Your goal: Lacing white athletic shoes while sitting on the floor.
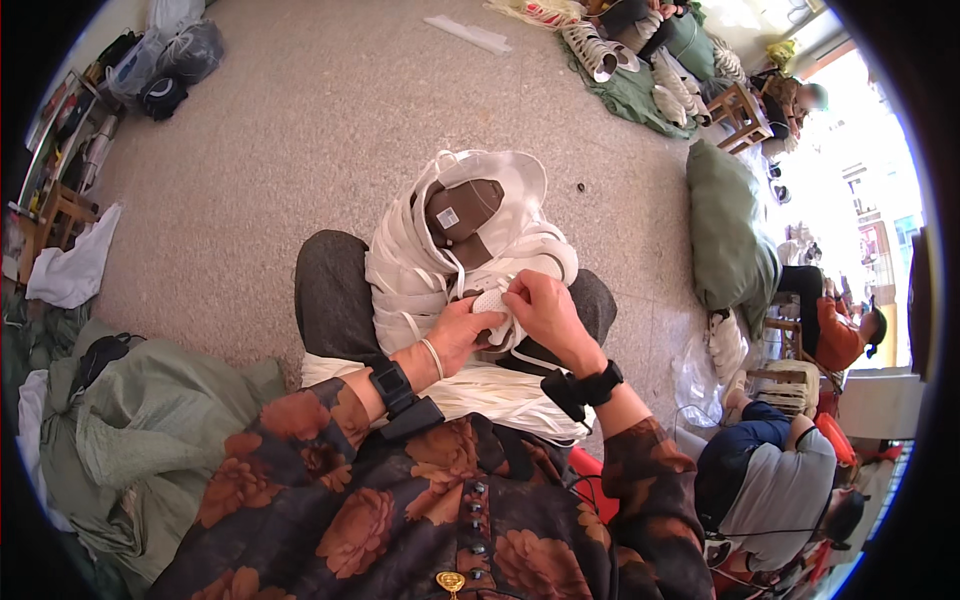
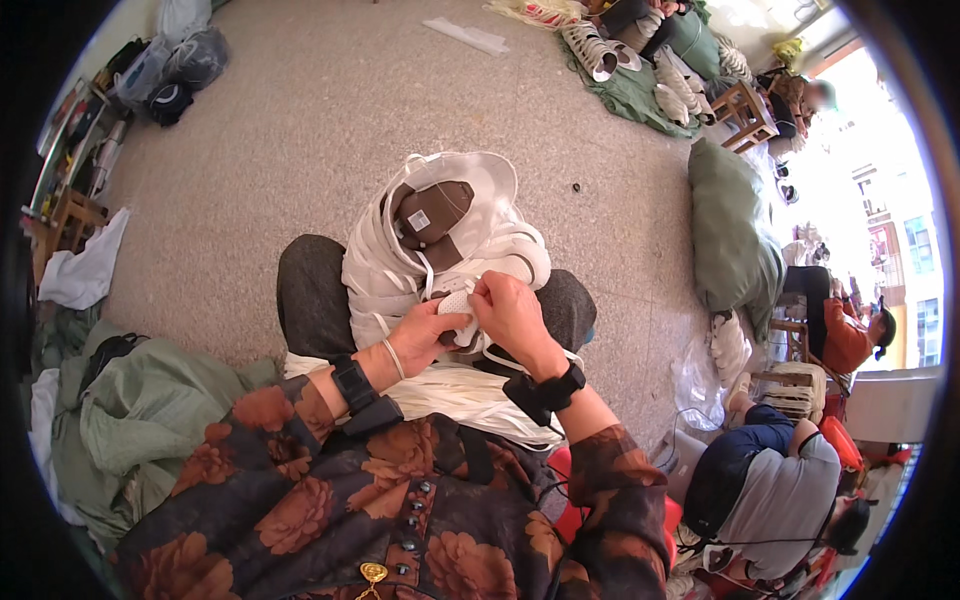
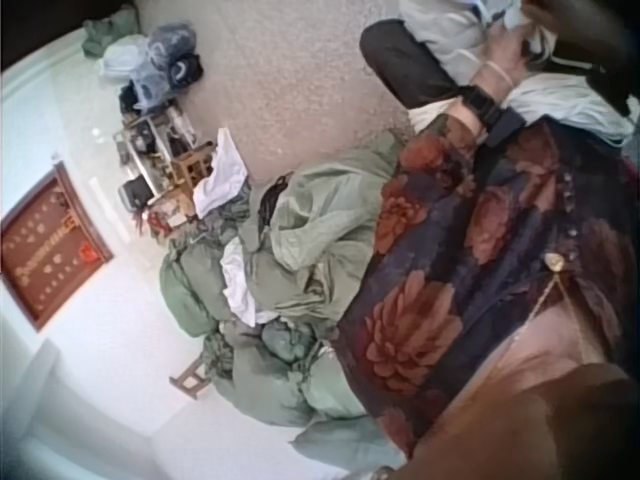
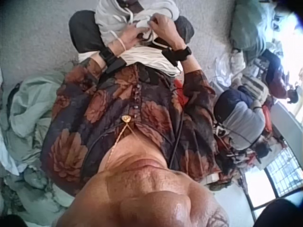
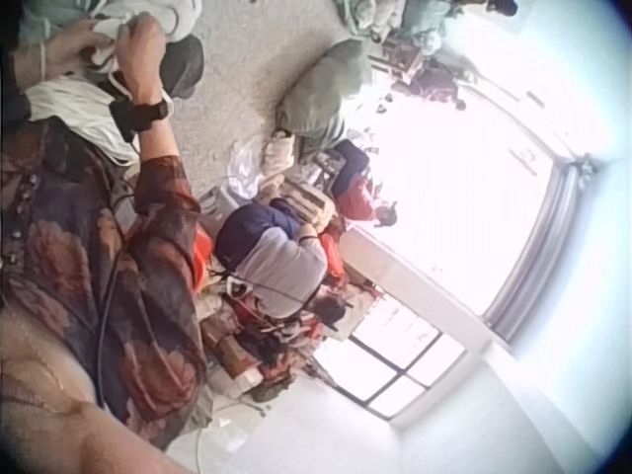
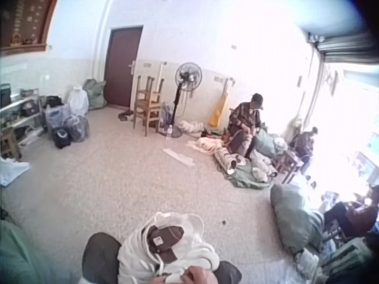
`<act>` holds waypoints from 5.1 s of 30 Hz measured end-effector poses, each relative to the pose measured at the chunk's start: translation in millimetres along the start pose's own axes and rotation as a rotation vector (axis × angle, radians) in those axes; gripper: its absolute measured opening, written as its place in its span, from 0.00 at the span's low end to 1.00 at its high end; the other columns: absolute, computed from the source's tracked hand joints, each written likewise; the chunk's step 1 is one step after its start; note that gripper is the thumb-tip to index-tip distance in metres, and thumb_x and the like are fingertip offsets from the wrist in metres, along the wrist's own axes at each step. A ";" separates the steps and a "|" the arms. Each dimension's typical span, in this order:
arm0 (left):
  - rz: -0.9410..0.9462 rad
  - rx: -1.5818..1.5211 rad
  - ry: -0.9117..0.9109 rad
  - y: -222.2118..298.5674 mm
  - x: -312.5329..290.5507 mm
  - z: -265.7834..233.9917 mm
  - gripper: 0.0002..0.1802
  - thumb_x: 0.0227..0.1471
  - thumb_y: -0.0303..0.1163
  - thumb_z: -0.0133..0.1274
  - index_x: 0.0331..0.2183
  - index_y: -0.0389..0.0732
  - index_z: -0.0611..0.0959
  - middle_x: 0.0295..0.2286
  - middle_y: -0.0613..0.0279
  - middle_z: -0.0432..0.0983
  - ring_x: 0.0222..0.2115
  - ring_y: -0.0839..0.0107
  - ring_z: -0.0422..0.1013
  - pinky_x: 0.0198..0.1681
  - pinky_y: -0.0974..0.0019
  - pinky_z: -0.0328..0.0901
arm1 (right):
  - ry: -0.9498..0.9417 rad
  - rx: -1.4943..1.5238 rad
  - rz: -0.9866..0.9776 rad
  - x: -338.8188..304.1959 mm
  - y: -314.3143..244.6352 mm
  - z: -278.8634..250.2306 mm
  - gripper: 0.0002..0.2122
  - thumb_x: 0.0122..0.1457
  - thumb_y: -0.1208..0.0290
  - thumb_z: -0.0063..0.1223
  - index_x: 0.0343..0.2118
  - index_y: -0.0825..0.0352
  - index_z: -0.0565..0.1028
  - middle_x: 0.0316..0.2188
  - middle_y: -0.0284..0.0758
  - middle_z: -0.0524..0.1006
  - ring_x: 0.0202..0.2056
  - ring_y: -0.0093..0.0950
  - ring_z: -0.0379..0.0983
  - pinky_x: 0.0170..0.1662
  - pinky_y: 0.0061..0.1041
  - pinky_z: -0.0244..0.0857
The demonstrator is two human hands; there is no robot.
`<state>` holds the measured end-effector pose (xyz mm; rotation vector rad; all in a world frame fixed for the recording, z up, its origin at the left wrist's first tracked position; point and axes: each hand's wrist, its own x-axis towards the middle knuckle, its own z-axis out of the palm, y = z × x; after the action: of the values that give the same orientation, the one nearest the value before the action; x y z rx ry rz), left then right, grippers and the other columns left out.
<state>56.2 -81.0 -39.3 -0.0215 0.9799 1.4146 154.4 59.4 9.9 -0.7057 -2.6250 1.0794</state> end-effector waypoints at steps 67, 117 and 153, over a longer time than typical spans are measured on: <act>1.109 1.986 -0.234 76.1 25.8 4.3 0.08 0.49 0.30 0.59 0.34 0.42 0.80 0.34 0.60 0.74 0.40 0.62 0.72 0.57 0.53 0.59 | -0.211 0.448 0.375 -150.2 -0.5 -50.2 0.12 0.65 0.69 0.48 0.27 0.70 0.75 0.18 0.29 0.70 0.24 0.16 0.65 0.27 0.21 0.61; 0.455 1.071 -0.038 9.6 11.9 13.8 0.09 0.51 0.28 0.61 0.31 0.32 0.81 0.21 0.69 0.77 0.20 0.84 0.70 0.24 0.75 0.66 | 0.602 1.622 -0.096 -224.8 61.9 -193.7 0.11 0.70 0.64 0.41 0.33 0.65 0.68 0.29 0.31 0.66 0.34 0.25 0.66 0.50 0.34 0.66; 0.889 1.213 -0.039 -2.5 3.0 22.8 0.13 0.52 0.24 0.55 0.41 0.34 0.79 0.25 0.56 0.76 0.22 0.66 0.73 0.27 0.66 0.68 | 0.146 -0.227 -0.055 -51.7 11.7 -3.5 0.05 0.55 0.74 0.54 0.29 0.70 0.72 0.26 0.46 0.75 0.30 0.44 0.75 0.33 0.40 0.68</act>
<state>70.3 -66.6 -28.1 1.4736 1.7835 1.3178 204.3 42.4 3.2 -0.7223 -2.6471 0.6941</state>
